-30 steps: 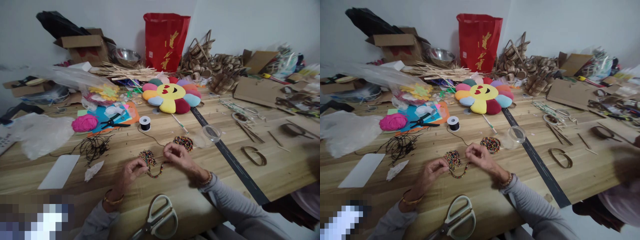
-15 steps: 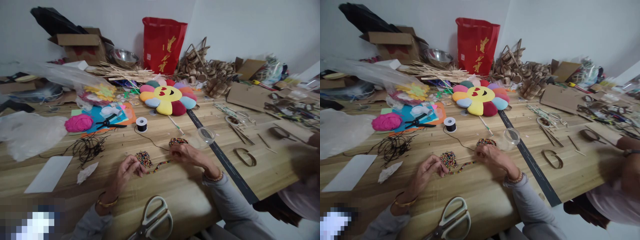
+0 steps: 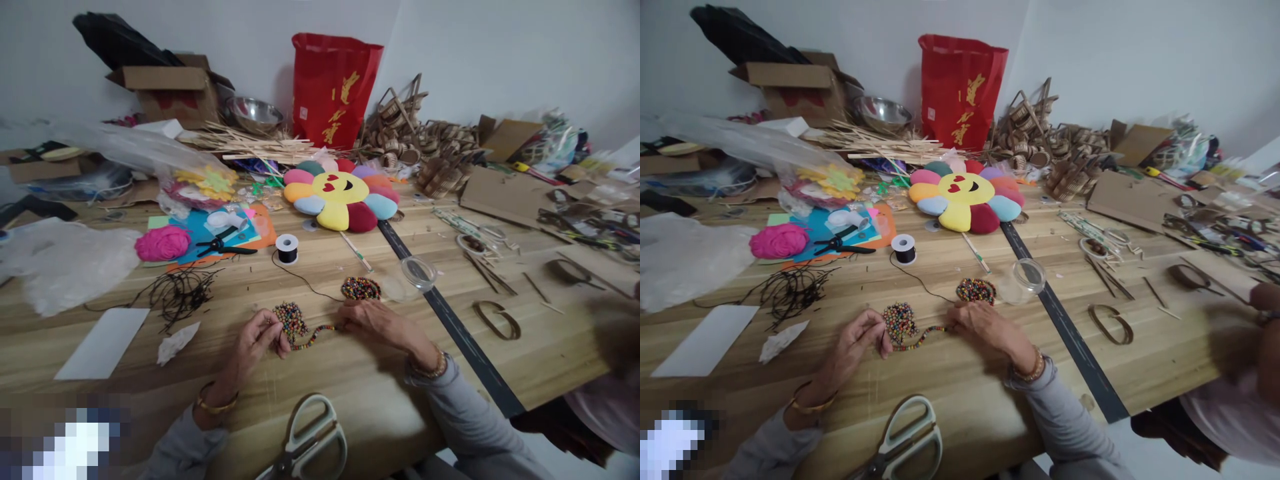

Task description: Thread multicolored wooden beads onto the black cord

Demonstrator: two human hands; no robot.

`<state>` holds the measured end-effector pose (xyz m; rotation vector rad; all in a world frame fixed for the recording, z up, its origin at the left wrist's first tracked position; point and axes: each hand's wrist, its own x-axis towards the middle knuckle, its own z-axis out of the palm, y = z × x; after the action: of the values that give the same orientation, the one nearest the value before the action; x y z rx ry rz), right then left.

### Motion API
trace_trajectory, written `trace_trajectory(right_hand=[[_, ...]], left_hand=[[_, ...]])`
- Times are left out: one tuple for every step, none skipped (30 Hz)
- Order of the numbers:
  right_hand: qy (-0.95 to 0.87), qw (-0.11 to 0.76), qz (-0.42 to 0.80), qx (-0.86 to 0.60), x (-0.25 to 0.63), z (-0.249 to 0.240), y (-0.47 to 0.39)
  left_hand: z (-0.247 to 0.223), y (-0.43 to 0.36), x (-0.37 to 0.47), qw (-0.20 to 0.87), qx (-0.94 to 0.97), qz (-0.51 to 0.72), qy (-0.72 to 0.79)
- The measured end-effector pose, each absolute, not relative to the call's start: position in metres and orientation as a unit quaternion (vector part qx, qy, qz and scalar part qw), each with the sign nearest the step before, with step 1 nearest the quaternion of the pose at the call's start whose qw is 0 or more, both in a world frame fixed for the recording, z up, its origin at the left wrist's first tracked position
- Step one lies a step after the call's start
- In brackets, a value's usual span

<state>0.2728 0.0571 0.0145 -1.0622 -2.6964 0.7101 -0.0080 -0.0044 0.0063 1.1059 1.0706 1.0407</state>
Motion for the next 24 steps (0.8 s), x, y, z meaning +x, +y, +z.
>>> trace_trajectory(right_hand=[[-0.909, 0.066, 0.236, -0.336, 0.270, 0.020, 0.057], [-0.917, 0.055, 0.237, -0.317, 0.266, 0.026, 0.056], [-0.920, 0.051, 0.240, -0.305, 0.261, 0.032, 0.054], [-0.922, 0.047, 0.242, -0.299, 0.256, 0.038, 0.052], [-0.924, 0.046, 0.242, -0.294, 0.251, 0.045, 0.050], [-0.925, 0.047, 0.242, -0.288, 0.246, 0.051, 0.047], [-0.927, 0.047, 0.245, -0.282, 0.241, 0.057, 0.044], [-0.926, 0.049, 0.251, -0.279, 0.237, 0.061, 0.042], [-0.922, 0.055, 0.262, -0.279, 0.232, 0.065, 0.039], [-0.918, 0.065, 0.275, -0.278, 0.228, 0.068, 0.037], [-0.915, 0.076, 0.289, -0.273, 0.224, 0.069, 0.036], [-0.911, 0.085, 0.304, -0.267, 0.221, 0.069, 0.035], [-0.905, 0.096, 0.321, -0.262, 0.217, 0.068, 0.034], [-0.898, 0.106, 0.339, -0.260, 0.214, 0.065, 0.033], [-0.888, 0.118, 0.360, -0.260, 0.211, 0.062, 0.033], [-0.877, 0.129, 0.380, -0.263, 0.208, 0.058, 0.033], [-0.868, 0.138, 0.399, -0.262, 0.205, 0.054, 0.033], [-0.858, 0.146, 0.417, -0.262, 0.203, 0.051, 0.032], [-0.849, 0.154, 0.433, -0.261, 0.201, 0.048, 0.032], [-0.840, 0.160, 0.449, -0.261, 0.199, 0.046, 0.032], [-0.830, 0.165, 0.463, -0.263, 0.198, 0.045, 0.032], [-0.821, 0.170, 0.476, -0.265, 0.197, 0.045, 0.032], [-0.812, 0.174, 0.489, -0.267, 0.197, 0.046, 0.032], [-0.803, 0.175, 0.501, -0.269, 0.197, 0.047, 0.032]], left_hand=[[0.007, -0.005, -0.008, 0.597, 0.478, 0.448, 0.463], [0.007, -0.005, -0.008, 0.597, 0.478, 0.446, 0.464], [0.007, -0.005, -0.008, 0.598, 0.480, 0.444, 0.464], [0.007, -0.005, -0.008, 0.598, 0.483, 0.442, 0.462], [0.007, -0.005, -0.008, 0.597, 0.489, 0.440, 0.460], [0.006, -0.005, -0.008, 0.593, 0.497, 0.439, 0.457], [0.006, -0.005, -0.007, 0.584, 0.506, 0.442, 0.455], [0.005, -0.004, -0.006, 0.573, 0.514, 0.449, 0.454], [0.005, -0.004, -0.005, 0.559, 0.522, 0.458, 0.453], [0.006, -0.004, -0.004, 0.546, 0.529, 0.467, 0.451], [0.007, -0.004, -0.002, 0.535, 0.536, 0.476, 0.447], [0.008, -0.004, 0.000, 0.526, 0.544, 0.484, 0.440], [0.010, -0.004, 0.002, 0.519, 0.551, 0.489, 0.433], [0.012, -0.004, 0.005, 0.514, 0.555, 0.495, 0.428], [0.014, -0.005, 0.007, 0.511, 0.558, 0.498, 0.424], [0.016, -0.006, 0.009, 0.509, 0.559, 0.500, 0.422], [0.018, -0.007, 0.011, 0.507, 0.560, 0.501, 0.422], [0.019, -0.008, 0.013, 0.505, 0.563, 0.500, 0.422], [0.021, -0.008, 0.015, 0.501, 0.567, 0.498, 0.424], [0.022, -0.009, 0.017, 0.497, 0.573, 0.494, 0.426], [0.024, -0.009, 0.019, 0.494, 0.576, 0.490, 0.429], [0.025, -0.009, 0.021, 0.493, 0.577, 0.487, 0.432], [0.026, -0.010, 0.022, 0.495, 0.573, 0.487, 0.435], [0.027, -0.010, 0.023, 0.498, 0.565, 0.490, 0.439]])
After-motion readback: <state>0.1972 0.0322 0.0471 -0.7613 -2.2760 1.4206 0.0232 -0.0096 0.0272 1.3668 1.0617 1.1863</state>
